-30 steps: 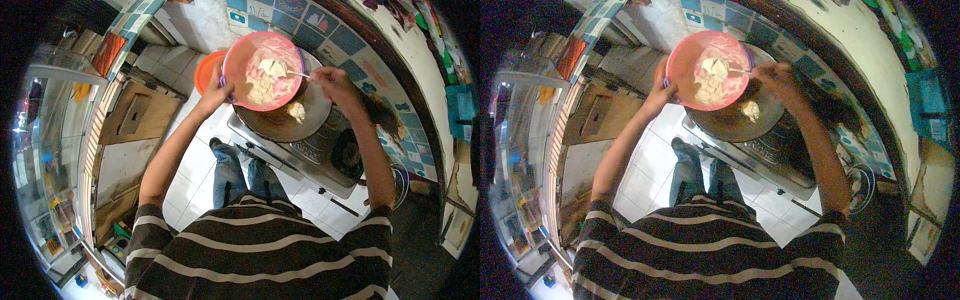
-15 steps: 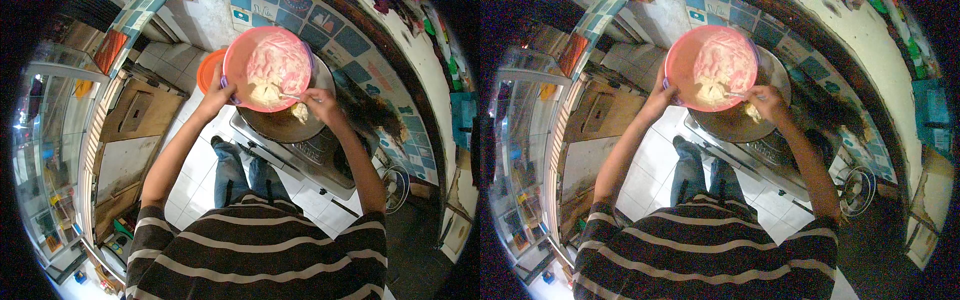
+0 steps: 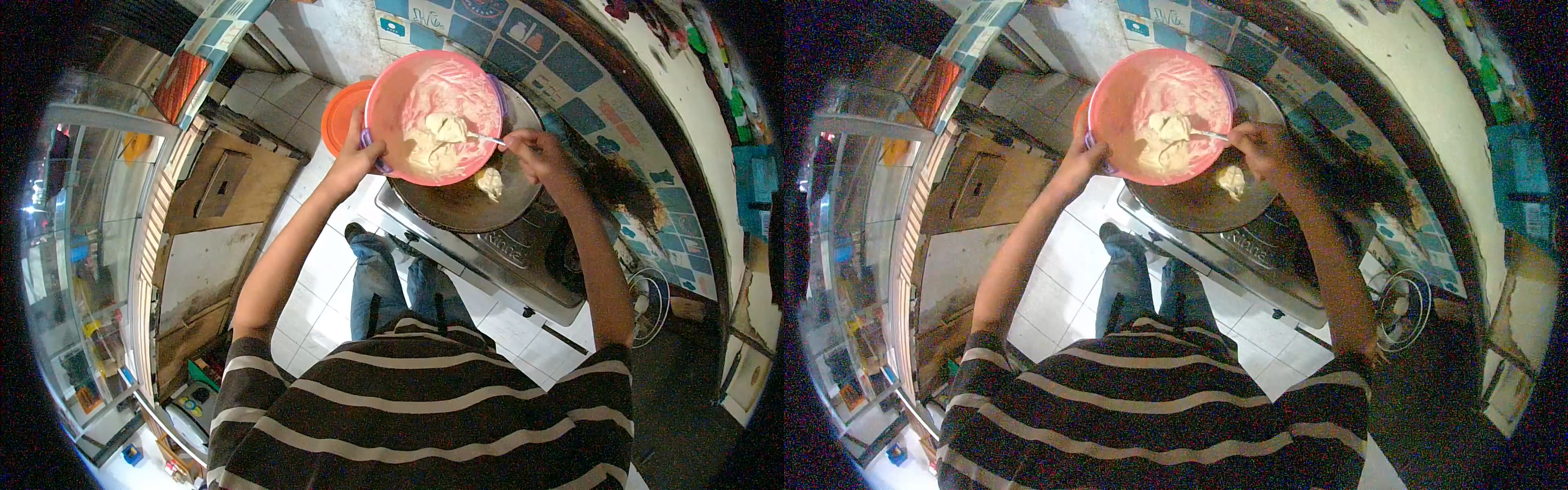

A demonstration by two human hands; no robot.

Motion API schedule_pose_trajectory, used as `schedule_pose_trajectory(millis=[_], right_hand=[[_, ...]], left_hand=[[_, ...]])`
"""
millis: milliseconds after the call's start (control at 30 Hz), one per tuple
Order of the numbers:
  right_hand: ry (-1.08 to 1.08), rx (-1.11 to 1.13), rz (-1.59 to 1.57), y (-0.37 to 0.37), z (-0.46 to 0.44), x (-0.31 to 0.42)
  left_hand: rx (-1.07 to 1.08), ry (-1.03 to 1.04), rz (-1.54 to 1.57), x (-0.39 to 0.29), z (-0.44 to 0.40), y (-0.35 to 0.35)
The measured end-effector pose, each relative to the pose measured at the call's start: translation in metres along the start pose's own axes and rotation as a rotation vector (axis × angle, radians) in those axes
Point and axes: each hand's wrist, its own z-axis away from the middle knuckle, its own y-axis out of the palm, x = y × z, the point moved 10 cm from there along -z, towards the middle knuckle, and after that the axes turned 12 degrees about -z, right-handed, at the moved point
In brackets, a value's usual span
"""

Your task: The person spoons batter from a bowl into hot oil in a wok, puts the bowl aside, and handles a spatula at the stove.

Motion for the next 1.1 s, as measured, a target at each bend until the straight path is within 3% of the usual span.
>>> schedule_pose_trajectory(millis=[300,467,733,1100], right_hand=[[0.156,-0.029,0.146,0.021,0.006,-0.052],[0.100,-0.064,0.183,0.023,0.005,-0.066],[0.119,0.051,0.052,0.038,0.009,-0.050],[0.060,-0.049,0.061,0.019,0.007,-0.037]], left_hand=[[-0.004,-0.036,0.052,0.009,0.004,-0.002],[-0.026,-0.029,0.097,0.002,0.007,-0.002],[-0.008,0.026,0.010,-0.009,0.009,-0.003],[-0.017,0.066,0.000,-0.009,0.008,-0.004]])
